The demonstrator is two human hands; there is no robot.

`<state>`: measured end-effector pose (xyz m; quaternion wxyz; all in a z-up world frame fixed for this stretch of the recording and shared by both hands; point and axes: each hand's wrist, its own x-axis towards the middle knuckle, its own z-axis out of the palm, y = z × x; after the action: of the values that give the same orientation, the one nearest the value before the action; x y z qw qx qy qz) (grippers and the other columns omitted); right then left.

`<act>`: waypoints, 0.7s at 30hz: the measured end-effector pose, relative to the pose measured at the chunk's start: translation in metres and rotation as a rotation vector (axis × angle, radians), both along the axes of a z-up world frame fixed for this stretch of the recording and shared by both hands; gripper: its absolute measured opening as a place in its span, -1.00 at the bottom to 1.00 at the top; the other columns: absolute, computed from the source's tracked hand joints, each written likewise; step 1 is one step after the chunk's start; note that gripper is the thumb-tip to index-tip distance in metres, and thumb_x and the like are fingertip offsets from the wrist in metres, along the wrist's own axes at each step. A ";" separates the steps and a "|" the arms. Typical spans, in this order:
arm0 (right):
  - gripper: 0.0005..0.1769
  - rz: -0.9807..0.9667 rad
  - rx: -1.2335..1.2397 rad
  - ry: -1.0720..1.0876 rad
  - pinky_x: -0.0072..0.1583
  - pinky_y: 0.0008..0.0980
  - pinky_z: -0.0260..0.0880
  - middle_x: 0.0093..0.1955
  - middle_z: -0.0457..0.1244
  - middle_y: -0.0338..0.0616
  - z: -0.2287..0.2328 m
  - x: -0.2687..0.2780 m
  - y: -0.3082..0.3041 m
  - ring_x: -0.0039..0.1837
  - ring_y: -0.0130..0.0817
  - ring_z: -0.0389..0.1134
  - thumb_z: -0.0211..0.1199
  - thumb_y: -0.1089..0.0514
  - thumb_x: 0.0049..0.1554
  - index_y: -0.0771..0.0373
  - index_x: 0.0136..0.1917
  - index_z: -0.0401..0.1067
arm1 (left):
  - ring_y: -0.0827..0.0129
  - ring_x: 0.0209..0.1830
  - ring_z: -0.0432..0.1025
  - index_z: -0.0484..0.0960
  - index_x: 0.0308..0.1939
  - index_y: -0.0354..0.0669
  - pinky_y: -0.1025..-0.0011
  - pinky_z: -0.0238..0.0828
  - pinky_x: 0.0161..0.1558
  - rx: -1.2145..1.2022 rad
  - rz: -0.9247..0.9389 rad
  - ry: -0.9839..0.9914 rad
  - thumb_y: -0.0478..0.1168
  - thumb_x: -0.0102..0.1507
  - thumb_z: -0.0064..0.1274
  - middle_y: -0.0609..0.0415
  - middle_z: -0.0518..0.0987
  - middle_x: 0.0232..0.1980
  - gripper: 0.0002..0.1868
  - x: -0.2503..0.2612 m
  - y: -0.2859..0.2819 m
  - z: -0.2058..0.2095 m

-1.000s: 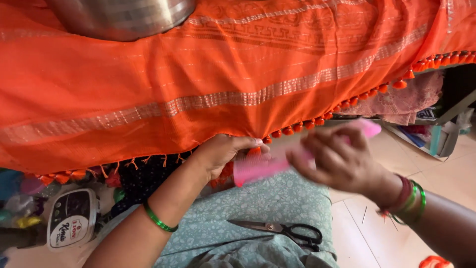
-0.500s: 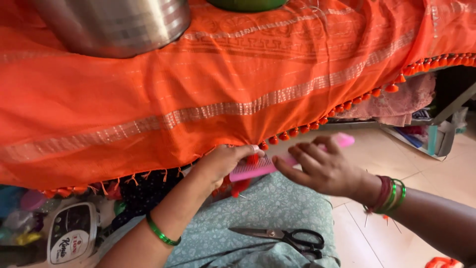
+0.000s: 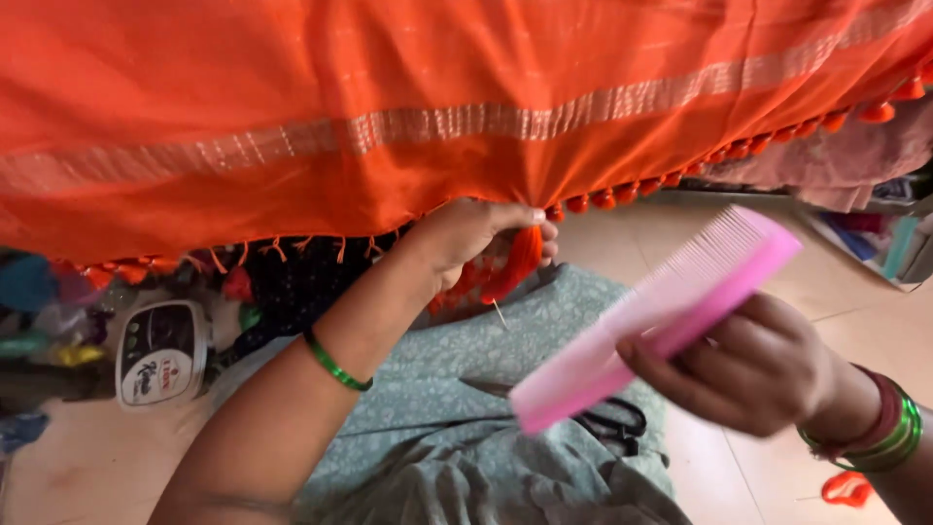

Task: Making orange tassels on the edge of an orange fabric using thread and a comb.

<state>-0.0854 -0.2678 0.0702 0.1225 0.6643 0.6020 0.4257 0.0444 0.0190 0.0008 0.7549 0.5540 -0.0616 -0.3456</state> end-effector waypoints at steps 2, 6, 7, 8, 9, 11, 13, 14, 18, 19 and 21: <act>-0.61 -0.048 0.066 0.414 0.00 -0.19 0.41 0.00 0.26 -0.20 0.013 0.007 0.021 -0.04 -0.22 0.32 0.30 0.25 0.04 0.27 0.17 0.56 | 0.29 -0.19 0.65 0.71 -0.11 -0.35 0.39 0.57 -0.07 0.039 -0.009 -0.030 -0.10 0.27 0.06 -0.06 0.74 -0.21 -0.66 -0.002 0.002 0.014; -0.65 -0.095 0.238 0.669 0.07 -0.18 0.48 0.08 0.32 -0.04 -0.009 0.016 0.025 0.08 -0.09 0.43 0.25 0.30 0.05 0.27 0.14 0.39 | 0.33 -0.23 0.62 0.73 -0.09 -0.32 0.45 0.47 -0.16 0.129 -0.018 -0.050 -0.07 0.27 0.06 -0.03 0.75 -0.20 -0.64 -0.006 0.006 0.025; -0.65 -0.117 0.216 0.573 0.09 -0.19 0.46 0.10 0.33 -0.04 -0.007 0.019 0.025 0.09 -0.14 0.42 0.29 0.27 0.10 0.22 0.18 0.38 | 0.34 -0.24 0.62 0.73 -0.10 -0.33 0.45 0.48 -0.19 0.128 -0.031 -0.050 -0.07 0.26 0.07 -0.03 0.75 -0.21 -0.63 -0.004 0.006 0.026; -0.64 -0.138 0.193 0.476 0.10 -0.21 0.43 0.12 0.33 -0.05 -0.005 0.023 0.024 0.11 -0.19 0.42 0.33 0.24 0.16 0.17 0.22 0.37 | 0.34 -0.25 0.62 0.73 -0.11 -0.33 0.45 0.50 -0.21 0.126 -0.044 -0.050 -0.06 0.25 0.09 -0.04 0.75 -0.21 -0.63 -0.002 0.004 0.026; -0.64 -0.143 0.194 0.485 0.10 -0.21 0.43 0.12 0.33 -0.05 0.004 0.026 0.030 0.11 -0.19 0.42 0.33 0.24 0.16 0.17 0.22 0.37 | 0.34 -0.25 0.62 0.73 -0.11 -0.33 0.45 0.50 -0.21 0.127 -0.049 -0.042 -0.06 0.25 0.09 -0.04 0.75 -0.21 -0.63 -0.001 0.003 0.022; -0.59 -0.256 0.089 0.183 0.11 -0.19 0.32 0.11 0.35 -0.18 0.020 0.033 0.040 0.10 -0.29 0.40 0.35 0.19 0.20 0.07 0.32 0.45 | 0.34 -0.26 0.63 0.75 -0.15 -0.36 0.45 0.58 -0.19 0.111 -0.026 -0.081 -0.10 0.22 0.14 -0.06 0.75 -0.22 -0.65 0.003 -0.001 0.015; -0.58 -0.318 0.080 0.131 0.10 -0.20 0.29 0.10 0.34 -0.23 0.010 0.042 0.036 0.09 -0.33 0.38 0.34 0.17 0.22 0.05 0.34 0.46 | 0.36 -0.30 0.59 0.77 -0.17 -0.34 0.44 0.51 -0.24 0.152 -0.005 -0.110 -0.10 0.22 0.13 -0.04 0.74 -0.23 -0.67 0.003 -0.005 0.014; -0.57 -0.372 0.066 0.074 0.09 -0.20 0.25 0.08 0.34 -0.27 0.005 0.047 0.035 0.09 -0.36 0.36 0.34 0.15 0.23 0.03 0.37 0.47 | 0.37 -0.33 0.55 0.78 -0.18 -0.32 0.43 0.45 -0.29 0.189 0.023 -0.143 -0.10 0.22 0.13 -0.03 0.73 -0.23 -0.68 0.003 -0.008 0.013; -0.55 -0.346 0.036 0.101 0.08 -0.24 0.21 0.08 0.33 -0.28 -0.026 0.050 0.018 0.11 -0.39 0.34 0.34 0.10 0.24 0.04 0.40 0.48 | 0.34 -0.36 0.55 0.78 -0.21 -0.30 0.42 0.45 -0.30 0.196 0.051 -0.138 -0.11 0.21 0.11 -0.06 0.72 -0.25 -0.69 -0.002 -0.009 0.015; -0.56 -0.271 0.038 0.050 0.08 -0.24 0.19 0.10 0.32 -0.28 -0.025 0.049 0.019 0.13 -0.39 0.34 0.35 0.08 0.25 -0.01 0.40 0.46 | 0.32 -0.34 0.58 0.76 -0.23 -0.31 0.41 0.51 -0.26 0.147 0.050 -0.096 -0.12 0.20 0.11 -0.08 0.73 -0.25 -0.70 -0.004 -0.008 0.018; -0.56 -0.202 0.041 0.009 0.08 -0.25 0.17 0.11 0.31 -0.29 -0.020 0.047 0.024 0.15 -0.39 0.34 0.35 0.05 0.26 -0.05 0.40 0.44 | 0.30 -0.33 0.62 0.75 -0.24 -0.31 0.39 0.56 -0.22 0.099 0.045 -0.045 -0.13 0.19 0.12 -0.11 0.73 -0.25 -0.71 -0.006 -0.007 0.014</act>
<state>-0.0380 -0.2442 0.0507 0.1486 0.7258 0.5239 0.4203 0.0385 0.0122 0.0150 0.7325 0.5994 -0.0489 -0.3189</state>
